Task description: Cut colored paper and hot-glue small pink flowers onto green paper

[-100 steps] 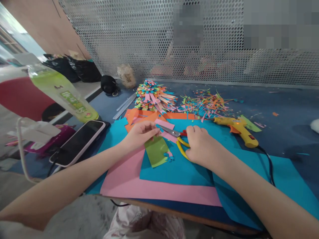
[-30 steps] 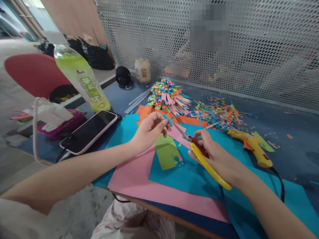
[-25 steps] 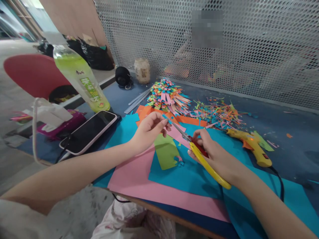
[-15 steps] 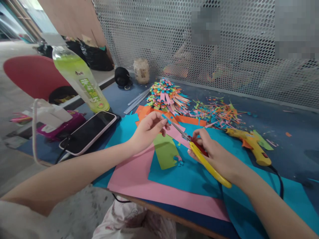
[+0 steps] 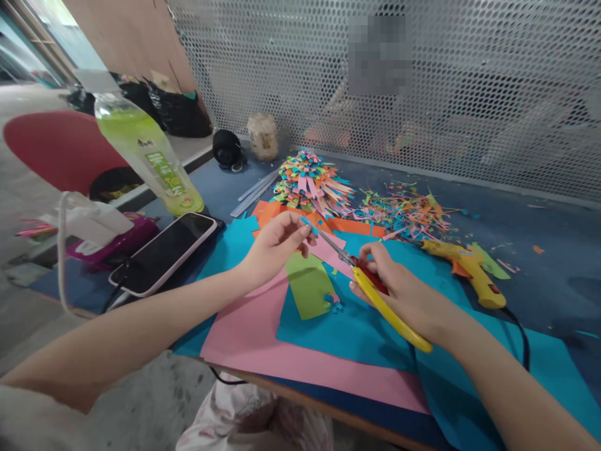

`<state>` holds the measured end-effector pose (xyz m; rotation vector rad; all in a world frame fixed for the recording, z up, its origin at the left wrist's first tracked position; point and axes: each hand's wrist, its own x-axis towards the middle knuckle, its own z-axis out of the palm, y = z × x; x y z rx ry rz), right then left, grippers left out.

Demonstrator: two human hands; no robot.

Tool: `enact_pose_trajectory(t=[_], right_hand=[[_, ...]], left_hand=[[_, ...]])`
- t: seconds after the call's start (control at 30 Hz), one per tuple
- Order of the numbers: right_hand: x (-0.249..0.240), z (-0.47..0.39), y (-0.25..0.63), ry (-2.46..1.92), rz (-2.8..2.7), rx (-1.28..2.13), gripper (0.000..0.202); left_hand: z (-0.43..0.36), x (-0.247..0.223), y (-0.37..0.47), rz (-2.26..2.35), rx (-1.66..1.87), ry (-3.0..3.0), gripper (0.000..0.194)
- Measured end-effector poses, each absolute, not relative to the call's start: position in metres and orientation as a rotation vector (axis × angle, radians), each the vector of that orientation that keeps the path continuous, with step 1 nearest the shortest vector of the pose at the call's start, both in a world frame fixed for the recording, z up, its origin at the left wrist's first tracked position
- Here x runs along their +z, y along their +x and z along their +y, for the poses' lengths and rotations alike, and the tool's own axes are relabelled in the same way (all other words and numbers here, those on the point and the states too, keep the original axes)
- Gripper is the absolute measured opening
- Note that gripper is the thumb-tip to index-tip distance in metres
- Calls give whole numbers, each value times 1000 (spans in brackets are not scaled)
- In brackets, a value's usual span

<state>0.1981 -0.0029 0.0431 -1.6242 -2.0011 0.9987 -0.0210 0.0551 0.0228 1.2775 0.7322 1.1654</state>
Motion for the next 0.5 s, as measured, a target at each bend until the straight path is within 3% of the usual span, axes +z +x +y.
enact_pose_trajectory(t=[0.5], right_hand=[[47, 1, 196, -1593, -2057, 1033, 32]], left_hand=[[55, 19, -21, 746, 1181, 1309, 16]])
